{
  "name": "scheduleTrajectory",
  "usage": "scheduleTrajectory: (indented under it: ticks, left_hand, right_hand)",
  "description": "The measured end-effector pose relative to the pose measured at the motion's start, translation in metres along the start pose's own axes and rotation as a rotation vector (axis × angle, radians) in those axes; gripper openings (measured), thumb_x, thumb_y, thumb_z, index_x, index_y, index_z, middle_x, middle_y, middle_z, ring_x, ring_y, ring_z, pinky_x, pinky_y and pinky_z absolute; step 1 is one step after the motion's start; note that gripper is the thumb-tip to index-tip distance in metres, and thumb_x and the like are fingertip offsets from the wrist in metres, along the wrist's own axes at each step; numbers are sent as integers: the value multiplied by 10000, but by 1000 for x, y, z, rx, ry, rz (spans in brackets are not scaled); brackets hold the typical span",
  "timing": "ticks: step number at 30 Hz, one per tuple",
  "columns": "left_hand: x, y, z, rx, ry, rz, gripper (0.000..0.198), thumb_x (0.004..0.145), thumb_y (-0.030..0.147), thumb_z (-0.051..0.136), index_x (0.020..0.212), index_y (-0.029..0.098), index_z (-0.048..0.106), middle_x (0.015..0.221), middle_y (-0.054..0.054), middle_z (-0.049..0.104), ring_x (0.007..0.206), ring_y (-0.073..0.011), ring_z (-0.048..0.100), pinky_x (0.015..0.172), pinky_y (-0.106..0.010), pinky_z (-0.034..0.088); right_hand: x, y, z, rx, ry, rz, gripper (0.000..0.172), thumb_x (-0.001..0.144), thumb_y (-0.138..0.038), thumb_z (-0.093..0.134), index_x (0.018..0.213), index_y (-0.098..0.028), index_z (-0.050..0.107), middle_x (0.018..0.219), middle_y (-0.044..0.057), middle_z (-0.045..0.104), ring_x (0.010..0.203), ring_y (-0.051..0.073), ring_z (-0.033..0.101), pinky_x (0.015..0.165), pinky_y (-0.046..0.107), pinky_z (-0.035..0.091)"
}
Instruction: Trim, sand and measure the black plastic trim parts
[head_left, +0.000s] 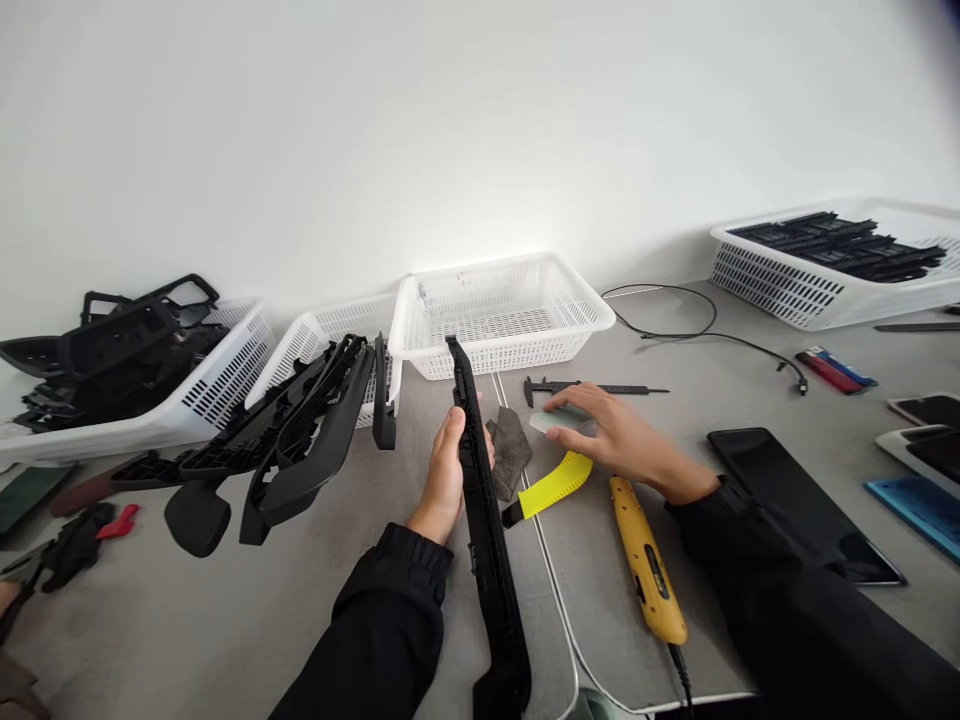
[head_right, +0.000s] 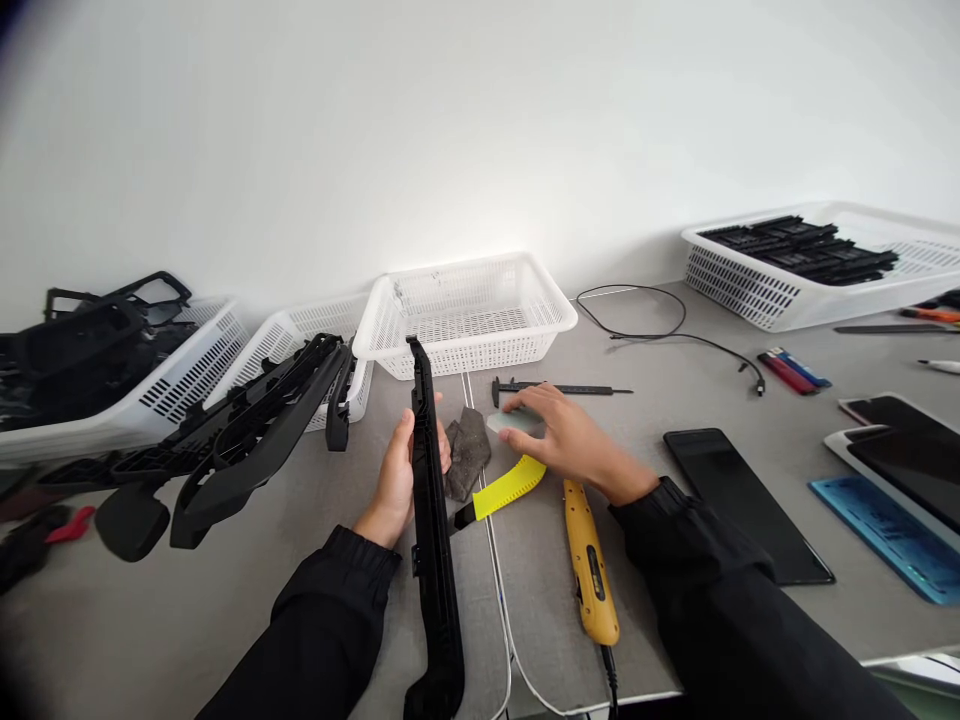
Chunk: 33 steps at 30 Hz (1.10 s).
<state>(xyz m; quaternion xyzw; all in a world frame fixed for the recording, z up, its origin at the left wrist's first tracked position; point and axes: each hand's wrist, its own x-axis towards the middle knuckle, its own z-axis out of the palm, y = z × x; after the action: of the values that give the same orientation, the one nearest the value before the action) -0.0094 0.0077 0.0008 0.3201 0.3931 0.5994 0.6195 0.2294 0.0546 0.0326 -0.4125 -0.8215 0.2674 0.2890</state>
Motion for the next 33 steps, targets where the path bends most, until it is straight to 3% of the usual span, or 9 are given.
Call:
scheduleTrajectory:
  ticks: [4,9,11,14,16,19,23,26,33]
  left_hand:
    - [-1,3,4,-10,-14,-6,697,882,805,583,1150,175,715,693,-13,641,512,-125,526,468,-245,407]
    - [0,4,3,-32,-1,-90,646,866,774,627,956,146,751,692,-14,617,538,-113,527,498,-242,422]
    - [0,4,1,-4,26,-100,568,870,697,661,921,140,760,688,-14,618,564,-121,538,531,-246,437]
    - [-1,5,1,47,35,-32,374,841,466,722,1059,167,771,770,-11,683,643,-145,583,609,-252,465]
    - [-3,6,3,70,8,-18,430,802,344,719,1206,201,741,813,0,706,669,-157,593,630,-255,467]
    - [-5,8,5,119,-15,-67,502,816,344,710,1301,218,701,793,4,699,637,-161,582,597,-257,449]
    - [-6,6,8,287,-87,-51,309,858,440,744,1027,184,777,674,-5,649,583,-159,562,550,-258,411]
    - [-6,5,9,403,-187,-46,285,875,475,753,832,193,738,552,15,565,486,-146,503,485,-260,353]
    - [-8,10,10,442,-230,-44,288,892,477,721,853,192,719,603,7,598,539,-154,553,542,-255,415]
  right_hand:
    - [-1,-12,7,5,-100,-28,418,1063,-574,480,956,-218,671,944,71,716,885,242,642,800,360,455]
    - [-1,-13,22,-57,-157,7,584,1068,-663,405,683,-224,437,627,-22,479,588,147,420,601,311,263]
    - [-1,-13,26,-50,-139,14,587,1069,-669,398,682,-227,398,624,-29,454,587,142,399,600,312,247]
    - [-1,-16,26,1,-89,38,560,1073,-657,391,714,-227,409,649,-24,471,608,146,429,606,308,275]
    - [-1,-17,24,30,-49,59,541,1072,-647,396,731,-228,423,662,-22,485,614,148,445,603,306,294]
    - [-1,-18,22,36,-22,65,536,1064,-640,418,721,-229,420,654,-23,485,605,144,440,592,305,297]
    - [-2,-17,24,21,-40,47,548,1057,-649,427,703,-231,405,637,-28,454,600,144,432,593,306,287]
    - [-2,-17,25,-5,-65,59,537,1061,-629,431,699,-233,408,633,-27,455,600,148,443,596,308,278]
    - [-2,-16,25,-69,-73,81,518,1056,-613,463,706,-232,442,617,-23,472,590,154,454,601,306,261]
